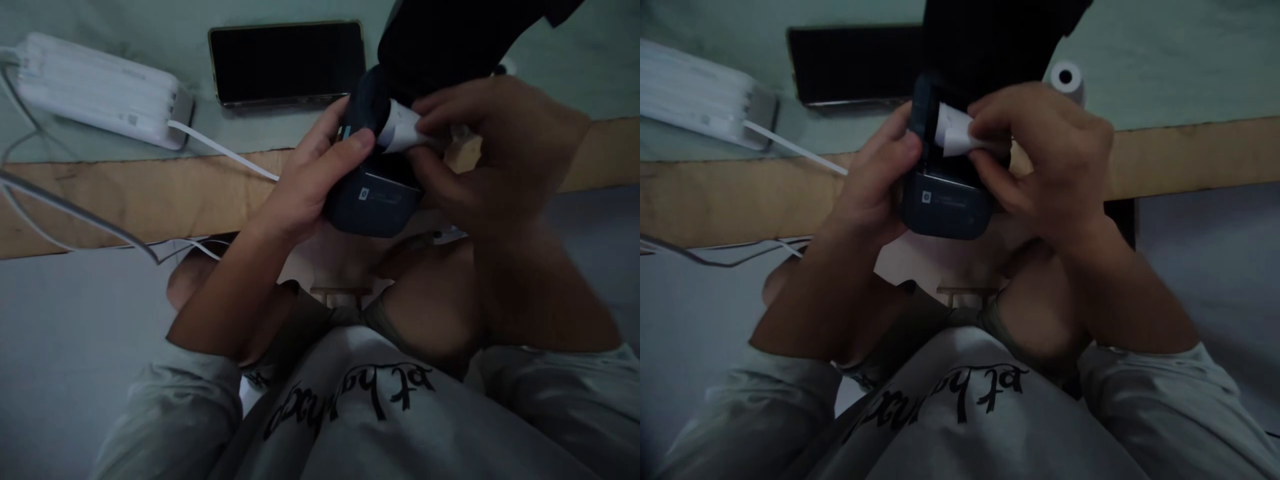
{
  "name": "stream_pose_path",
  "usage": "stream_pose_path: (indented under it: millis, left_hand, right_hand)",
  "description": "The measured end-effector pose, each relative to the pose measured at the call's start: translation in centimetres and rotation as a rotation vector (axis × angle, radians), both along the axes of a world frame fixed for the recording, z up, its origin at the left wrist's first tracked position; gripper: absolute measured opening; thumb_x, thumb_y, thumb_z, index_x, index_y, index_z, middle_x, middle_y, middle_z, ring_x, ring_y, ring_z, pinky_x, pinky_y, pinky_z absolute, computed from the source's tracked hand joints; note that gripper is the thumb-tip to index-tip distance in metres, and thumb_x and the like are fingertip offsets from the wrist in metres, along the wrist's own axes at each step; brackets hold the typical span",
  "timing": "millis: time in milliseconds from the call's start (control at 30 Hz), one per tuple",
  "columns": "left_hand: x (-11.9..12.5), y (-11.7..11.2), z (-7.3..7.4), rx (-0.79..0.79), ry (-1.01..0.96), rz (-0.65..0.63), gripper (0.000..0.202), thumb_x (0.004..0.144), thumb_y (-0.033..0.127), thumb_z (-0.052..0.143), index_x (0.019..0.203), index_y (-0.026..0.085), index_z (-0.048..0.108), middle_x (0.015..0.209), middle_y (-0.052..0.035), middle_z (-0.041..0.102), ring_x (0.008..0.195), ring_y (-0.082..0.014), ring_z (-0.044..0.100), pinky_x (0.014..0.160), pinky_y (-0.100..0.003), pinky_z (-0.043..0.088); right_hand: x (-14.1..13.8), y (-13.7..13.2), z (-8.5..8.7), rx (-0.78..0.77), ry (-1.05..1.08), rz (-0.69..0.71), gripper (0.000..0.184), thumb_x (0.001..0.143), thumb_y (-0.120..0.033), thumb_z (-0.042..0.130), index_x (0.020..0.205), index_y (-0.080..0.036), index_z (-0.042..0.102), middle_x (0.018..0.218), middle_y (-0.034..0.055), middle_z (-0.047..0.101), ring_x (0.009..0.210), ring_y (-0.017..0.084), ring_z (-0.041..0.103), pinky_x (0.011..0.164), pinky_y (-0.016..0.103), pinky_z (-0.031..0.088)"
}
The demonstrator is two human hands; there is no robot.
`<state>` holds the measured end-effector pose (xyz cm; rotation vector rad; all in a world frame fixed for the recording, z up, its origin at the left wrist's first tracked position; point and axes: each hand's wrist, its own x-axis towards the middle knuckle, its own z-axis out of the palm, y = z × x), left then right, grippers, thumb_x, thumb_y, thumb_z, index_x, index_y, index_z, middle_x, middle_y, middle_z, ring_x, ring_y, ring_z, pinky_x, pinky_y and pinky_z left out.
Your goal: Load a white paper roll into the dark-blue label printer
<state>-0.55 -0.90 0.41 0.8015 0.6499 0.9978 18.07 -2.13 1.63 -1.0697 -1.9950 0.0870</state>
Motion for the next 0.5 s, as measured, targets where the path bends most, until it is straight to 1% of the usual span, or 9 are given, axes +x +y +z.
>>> stream_pose_path:
  millis: [67,100,167,233,267,333,400,433,500]
  left_hand:
    - [0.1,0.0,0.0,0.018,-0.016,0.006,0.016,0.091,0.029,0.061,0.105,0.023,0.067,0.099,0.0007,0.066,0.096,-0.0149,0.066,0.078,-0.019,0.049]
    - [0.2,0.0,0.0,0.01,-0.026,0.011,0.016,0.09,0.028,0.061,0.104,0.023,0.067,0.096,0.0005,0.065,0.093,-0.014,0.065,0.076,-0.019,0.049]
    - [0.3,-0.1,0.2,-0.018,-0.031,0.037,0.014,0.089,0.026,0.06,0.101,0.022,0.066,0.091,-0.0003,0.064,0.088,-0.014,0.064,0.075,-0.02,0.049]
    - [0.4,-0.2,0.1,-0.024,-0.034,0.023,0.017,0.086,0.028,0.061,0.102,0.022,0.064,0.093,-0.0021,0.064,0.088,-0.0166,0.063,0.077,-0.024,0.049]
    - [0.3,-0.2,0.0,-0.006,-0.038,-0.004,0.021,0.083,0.03,0.065,0.103,0.023,0.064,0.095,-0.0027,0.064,0.088,-0.0174,0.061,0.078,-0.025,0.048]
    - [0.0,-0.1,-0.4,0.063,-0.043,-0.038,0.034,0.077,0.032,0.073,0.109,0.025,0.062,0.101,-0.0024,0.063,0.089,-0.0171,0.059,0.079,-0.026,0.047]
    - [-0.3,0.1,-0.8,0.133,0.008,-0.062,0.049,0.07,0.026,0.078,0.115,0.025,0.06,0.106,-0.0015,0.062,0.096,-0.0172,0.059,0.084,-0.026,0.047]
    - [-0.5,0.3,-0.9,0.159,0.049,-0.065,0.055,0.067,0.022,0.079,0.118,0.024,0.059,0.109,-0.0015,0.062,0.101,-0.0182,0.059,0.087,-0.027,0.048]
    - [-0.8,0.4,-1.0,0.199,0.114,-0.066,0.063,0.063,0.019,0.08,0.122,0.022,0.059,0.114,-0.0029,0.062,0.111,-0.0217,0.059,0.096,-0.031,0.049]
  right_hand:
    - [-0.1,0.0,0.2,0.022,0.008,-0.026,0.018,0.074,-0.015,0.067,0.091,-0.022,0.067,0.099,0.0008,0.075,0.096,0.017,0.072,0.082,0.031,0.059]
    - [-0.1,-0.1,0.3,0.023,0.014,-0.034,0.017,0.075,-0.016,0.067,0.09,-0.023,0.067,0.098,-0.0003,0.075,0.097,0.017,0.072,0.085,0.033,0.059]
    - [-0.1,-0.3,0.6,0.01,0.033,-0.047,0.01,0.077,-0.025,0.066,0.086,-0.026,0.067,0.092,-0.0014,0.075,0.096,0.018,0.072,0.09,0.039,0.058]
    - [-0.1,-0.6,0.8,-0.055,0.024,-0.014,0.011,0.078,-0.036,0.065,0.086,-0.029,0.068,0.088,-0.0012,0.075,0.093,0.019,0.072,0.092,0.042,0.057]
    - [-0.1,-0.8,0.9,-0.065,0.011,0.022,0.014,0.078,-0.039,0.066,0.087,-0.03,0.069,0.087,-0.0012,0.075,0.091,0.019,0.072,0.091,0.042,0.057]
    - [0.1,-1.1,0.9,-0.011,-0.024,0.131,0.018,0.079,-0.042,0.067,0.092,-0.03,0.071,0.087,-0.0017,0.075,0.089,0.019,0.072,0.086,0.041,0.058]
    - [0.6,-1.2,0.8,-0.036,-0.013,0.204,0.019,0.084,-0.042,0.063,0.095,-0.029,0.072,0.089,-0.0029,0.075,0.09,0.016,0.072,0.088,0.039,0.057]
    - [1.0,-1.2,0.7,-0.075,0.045,0.204,0.02,0.087,-0.043,0.061,0.097,-0.029,0.072,0.091,-0.0044,0.075,0.092,0.014,0.071,0.089,0.037,0.057]
    - [1.9,-0.9,0.5,-0.216,0.243,0.127,0.023,0.091,-0.046,0.055,0.104,-0.034,0.071,0.102,-0.0094,0.072,0.102,0.01,0.068,0.093,0.031,0.054]
